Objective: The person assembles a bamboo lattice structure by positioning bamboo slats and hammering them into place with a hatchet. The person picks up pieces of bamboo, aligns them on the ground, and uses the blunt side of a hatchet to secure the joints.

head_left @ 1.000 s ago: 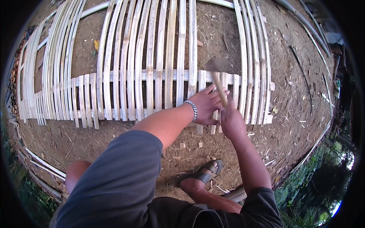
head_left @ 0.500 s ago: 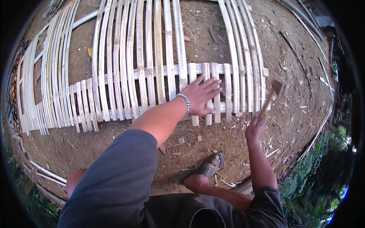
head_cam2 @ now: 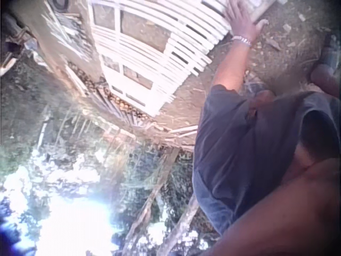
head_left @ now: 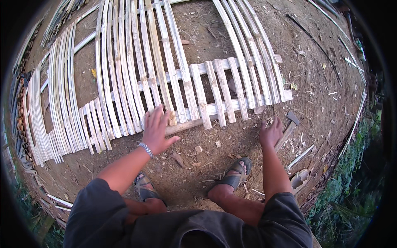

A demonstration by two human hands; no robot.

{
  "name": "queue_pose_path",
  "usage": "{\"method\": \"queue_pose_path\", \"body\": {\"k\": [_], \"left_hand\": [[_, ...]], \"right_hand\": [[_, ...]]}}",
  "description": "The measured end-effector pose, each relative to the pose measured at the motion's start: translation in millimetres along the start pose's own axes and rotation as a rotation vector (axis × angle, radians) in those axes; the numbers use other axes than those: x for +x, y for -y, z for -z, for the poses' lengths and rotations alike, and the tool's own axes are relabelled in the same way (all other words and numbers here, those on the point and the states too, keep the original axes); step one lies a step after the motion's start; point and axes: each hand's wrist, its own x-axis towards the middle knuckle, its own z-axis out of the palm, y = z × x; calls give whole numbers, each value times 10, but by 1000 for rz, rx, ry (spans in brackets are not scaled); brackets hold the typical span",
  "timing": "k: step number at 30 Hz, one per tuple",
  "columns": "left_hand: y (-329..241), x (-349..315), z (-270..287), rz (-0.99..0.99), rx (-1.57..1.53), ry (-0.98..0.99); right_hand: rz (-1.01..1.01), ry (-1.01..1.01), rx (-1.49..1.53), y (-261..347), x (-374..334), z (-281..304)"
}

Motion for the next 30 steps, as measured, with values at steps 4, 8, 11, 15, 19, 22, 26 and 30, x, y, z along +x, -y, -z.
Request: {"method": "queue_pose_path", "body": {"k": [4,8,11,15,19,22,26,30], "left_hand": [[-122,-279,-214,564,-424,-247],[94,-119,-300,1093,-641,-575],[396,-15,-149,1566,-767,-727],[725,-99,-34,1818,-1460,-979],[1200,-316,-456,1307,-2070,-1133],[1199,-300,-387,1275,-2207,-986],[917,-186,-84,1267,-2227,-908],[852,-272,47,1198,-2239,-909]], "right_hand": [[-121,-152,870,-7,460,-318],[-562,-93,1830,208,824,16],[-625,62,1982,204,905,237],[-574,63,1876,302,816,377],[-539,148,1881,277,995,161],[-527,224,1980,54,1043,30],[-504,295,1887,-161,1063,-160],[-144,416,1654,-187,1079,-161]]}}
